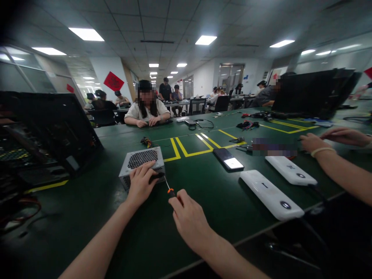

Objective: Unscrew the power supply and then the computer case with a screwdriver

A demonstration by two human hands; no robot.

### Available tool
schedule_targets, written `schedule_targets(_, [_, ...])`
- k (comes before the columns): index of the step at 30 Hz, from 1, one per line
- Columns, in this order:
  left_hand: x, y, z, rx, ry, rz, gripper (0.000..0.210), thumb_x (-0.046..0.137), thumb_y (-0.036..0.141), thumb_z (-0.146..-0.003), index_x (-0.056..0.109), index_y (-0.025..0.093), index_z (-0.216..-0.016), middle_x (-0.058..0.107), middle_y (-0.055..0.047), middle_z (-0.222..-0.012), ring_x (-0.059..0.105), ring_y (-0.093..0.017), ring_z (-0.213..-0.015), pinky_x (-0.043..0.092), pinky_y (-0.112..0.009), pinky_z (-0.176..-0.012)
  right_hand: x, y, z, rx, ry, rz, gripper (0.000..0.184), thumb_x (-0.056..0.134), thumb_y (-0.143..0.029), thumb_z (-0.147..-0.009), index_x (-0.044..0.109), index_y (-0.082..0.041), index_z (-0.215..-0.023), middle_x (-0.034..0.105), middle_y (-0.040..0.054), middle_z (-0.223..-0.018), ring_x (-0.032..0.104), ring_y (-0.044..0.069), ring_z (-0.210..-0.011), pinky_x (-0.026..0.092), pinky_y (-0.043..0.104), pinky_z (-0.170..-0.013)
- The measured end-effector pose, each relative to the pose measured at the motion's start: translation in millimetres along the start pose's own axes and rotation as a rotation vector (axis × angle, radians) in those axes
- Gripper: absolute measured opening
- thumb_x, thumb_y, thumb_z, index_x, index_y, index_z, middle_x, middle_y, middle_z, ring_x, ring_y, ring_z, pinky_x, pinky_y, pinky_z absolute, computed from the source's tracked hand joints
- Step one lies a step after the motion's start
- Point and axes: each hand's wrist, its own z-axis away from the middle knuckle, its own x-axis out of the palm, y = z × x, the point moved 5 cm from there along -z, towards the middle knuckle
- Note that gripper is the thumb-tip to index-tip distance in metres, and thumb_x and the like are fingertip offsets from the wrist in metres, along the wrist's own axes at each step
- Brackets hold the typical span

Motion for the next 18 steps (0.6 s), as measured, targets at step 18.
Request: schedule_targets(18, [-2.3, 0.2, -0.3, -0.008, -0.009, 0.002, 0.011, 0.055, 0.014, -0.069, 0.054, 0.021, -0.078, 0.048, -0.004, -0.121, 0.037, -0.021, -0.113, 0.029, -0.038, -0.086, -2.3, -3.8, -2.2, 0.048, -0.03, 0.028, 0.022, 0.043, -0.025, -0.08, 0.05, -0.019, -0.099, 0.053, 0.0045, -0.086, 0.054, 0.015, -0.074, 0.044, 0.029, -0.064])
